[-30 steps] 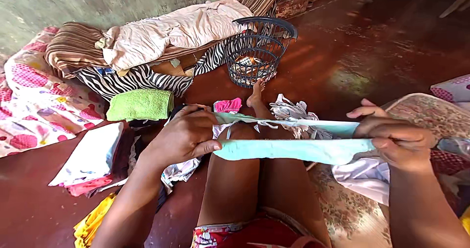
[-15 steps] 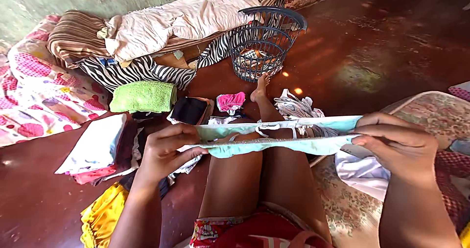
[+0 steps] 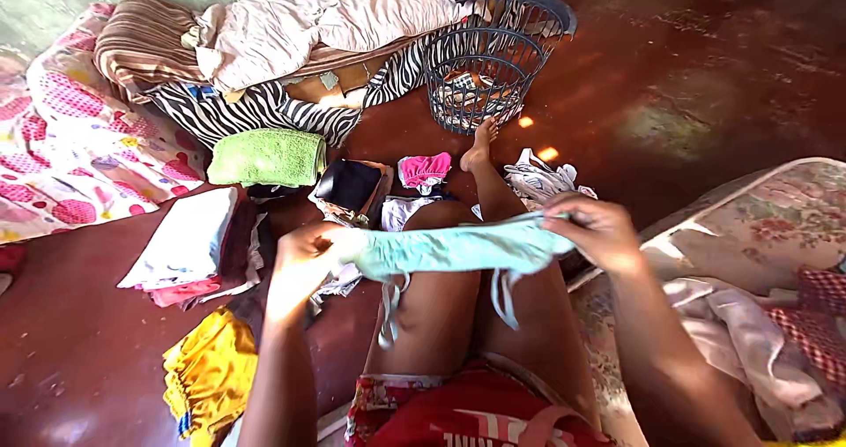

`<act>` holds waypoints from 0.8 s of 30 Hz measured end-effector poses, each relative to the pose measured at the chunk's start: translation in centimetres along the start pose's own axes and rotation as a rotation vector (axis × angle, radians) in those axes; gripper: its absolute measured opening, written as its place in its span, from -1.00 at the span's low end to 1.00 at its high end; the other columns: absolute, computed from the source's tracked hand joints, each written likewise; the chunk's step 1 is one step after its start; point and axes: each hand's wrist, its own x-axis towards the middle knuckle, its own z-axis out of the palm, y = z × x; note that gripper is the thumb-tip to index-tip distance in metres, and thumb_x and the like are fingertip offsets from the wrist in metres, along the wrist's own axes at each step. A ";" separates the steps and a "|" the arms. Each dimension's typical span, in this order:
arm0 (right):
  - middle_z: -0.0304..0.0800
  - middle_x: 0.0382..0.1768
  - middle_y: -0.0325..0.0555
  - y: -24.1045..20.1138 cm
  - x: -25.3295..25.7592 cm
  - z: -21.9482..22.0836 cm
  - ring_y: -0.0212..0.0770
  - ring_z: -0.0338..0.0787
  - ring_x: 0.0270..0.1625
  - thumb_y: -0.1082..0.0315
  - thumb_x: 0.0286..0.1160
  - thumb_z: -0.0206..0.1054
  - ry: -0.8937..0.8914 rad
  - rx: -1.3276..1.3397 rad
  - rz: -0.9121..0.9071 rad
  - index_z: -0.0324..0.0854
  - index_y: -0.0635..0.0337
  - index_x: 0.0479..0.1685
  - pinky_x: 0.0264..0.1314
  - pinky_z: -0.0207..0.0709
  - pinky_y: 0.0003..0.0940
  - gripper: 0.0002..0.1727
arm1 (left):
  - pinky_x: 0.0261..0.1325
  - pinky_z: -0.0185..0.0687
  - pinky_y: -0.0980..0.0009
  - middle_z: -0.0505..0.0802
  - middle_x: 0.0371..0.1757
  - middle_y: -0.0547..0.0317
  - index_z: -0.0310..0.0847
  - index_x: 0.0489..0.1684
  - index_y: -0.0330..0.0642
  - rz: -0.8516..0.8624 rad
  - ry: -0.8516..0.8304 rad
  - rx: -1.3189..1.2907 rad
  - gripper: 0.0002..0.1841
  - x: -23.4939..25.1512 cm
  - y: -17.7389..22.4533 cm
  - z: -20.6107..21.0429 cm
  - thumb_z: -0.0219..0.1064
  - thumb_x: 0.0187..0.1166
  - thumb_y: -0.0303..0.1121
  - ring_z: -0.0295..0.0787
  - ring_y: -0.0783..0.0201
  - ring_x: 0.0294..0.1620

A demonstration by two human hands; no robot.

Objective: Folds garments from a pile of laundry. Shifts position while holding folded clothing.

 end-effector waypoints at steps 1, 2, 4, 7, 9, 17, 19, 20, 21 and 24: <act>0.81 -0.07 -0.17 1.5 0.4 1.2 -0.41 0.78 -0.06 0.51 0.27 0.48 0.044 -0.105 0.066 0.76 0.26 -0.25 0.02 0.72 -0.46 -0.90 | 0.06 0.74 0.07 0.89 -0.16 -0.09 0.78 -0.01 -0.39 -0.100 -0.065 0.148 -0.79 0.8 -0.1 1.0 0.45 0.48 -0.48 0.86 0.11 -0.14; 0.77 0.05 0.10 2.5 0.6 2.3 -0.22 0.77 0.01 0.53 0.34 0.46 0.067 -0.228 0.119 0.74 0.43 -0.14 0.08 0.70 -0.32 -0.83 | 0.25 0.62 -0.20 0.86 0.07 -0.30 0.72 0.20 -0.42 -0.138 -0.124 0.250 -0.70 1.4 -0.1 2.2 0.38 0.56 -0.49 0.83 -0.18 0.10; 0.63 0.36 0.36 2.4 0.6 4.1 0.12 0.71 0.35 0.44 0.49 0.40 0.109 -0.416 0.118 0.71 0.49 0.11 0.39 0.61 -0.03 -0.69 | 0.46 0.47 -0.28 0.70 0.43 -0.36 0.54 0.48 -0.43 -0.065 -0.161 0.308 -0.57 2.1 1.0 4.5 0.20 0.64 -0.52 0.67 -0.31 0.42; 0.68 0.34 0.32 -0.7 -1.1 6.8 0.06 0.77 0.29 0.26 0.61 0.24 0.126 -0.456 0.022 0.75 0.43 0.12 0.29 0.67 -0.05 -0.61 | 0.60 0.33 -0.25 0.62 0.55 -0.30 0.54 0.47 -0.49 0.171 -0.196 0.172 -0.58 2.3 2.9 7.6 0.09 0.73 -0.46 0.54 -0.21 0.58; 0.70 0.36 0.32 -3.7 -3.0 9.0 -0.08 0.79 0.31 0.24 0.65 0.20 -0.017 -0.300 0.086 0.68 0.48 0.26 0.31 0.69 -0.27 -0.55 | 0.63 0.16 -0.40 0.57 0.63 -0.19 0.54 0.52 -0.39 0.260 -0.321 0.167 -0.56 2.6 3.3 9.5 0.05 0.79 -0.34 0.43 -0.15 0.69; 0.19 0.69 0.56 -4.0 -4.7 12.6 0.11 0.37 0.74 0.41 0.63 0.23 -0.141 0.012 0.278 0.12 0.68 0.68 0.67 0.32 -0.29 -0.29 | 0.45 0.56 -0.13 0.77 0.36 -0.27 0.78 0.08 -0.45 0.410 -0.347 0.122 -0.72 3.1 2.0 11.3 0.25 0.66 -0.42 0.72 -0.17 0.42; 0.21 0.68 0.57 -4.1 -4.6 12.6 0.11 0.38 0.73 0.41 0.62 0.24 -0.133 0.014 0.273 0.10 0.69 0.68 0.70 0.29 -0.31 -0.28 | 0.42 0.50 -0.25 0.77 0.31 -0.24 0.79 -0.05 -0.43 0.360 -0.380 0.157 -0.78 3.1 3.0 10.8 0.31 0.62 -0.43 0.70 -0.19 0.38; 0.21 0.67 0.59 -4.2 -4.6 12.7 0.14 0.37 0.74 0.41 0.60 0.26 -0.127 0.015 0.263 0.10 0.70 0.68 0.71 0.26 -0.30 -0.26 | 0.43 0.43 -0.27 0.75 0.31 -0.22 0.80 -0.08 -0.42 0.328 -0.415 0.147 -0.79 3.2 3.5 10.4 0.35 0.60 -0.42 0.66 -0.19 0.40; 0.21 0.66 0.62 -4.2 -4.6 12.7 0.17 0.35 0.74 0.37 0.58 0.29 -0.123 0.008 0.239 0.10 0.72 0.67 0.73 0.23 -0.28 -0.23 | 0.43 0.41 -0.27 0.75 0.31 -0.20 0.81 -0.12 -0.40 0.309 -0.449 0.104 -0.80 3.3 4.1 10.1 0.39 0.57 -0.40 0.63 -0.17 0.41; 0.45 0.51 0.59 -4.4 -4.6 12.7 0.07 0.53 0.62 0.15 0.50 0.42 -0.052 -0.068 0.069 0.28 0.75 0.54 0.67 0.33 -0.31 -0.15 | 0.49 0.47 -0.04 0.72 0.37 -0.14 0.85 -0.27 -0.33 0.322 -0.477 -0.160 -0.80 2.9 5.2 9.5 0.47 0.45 -0.33 0.59 0.04 0.47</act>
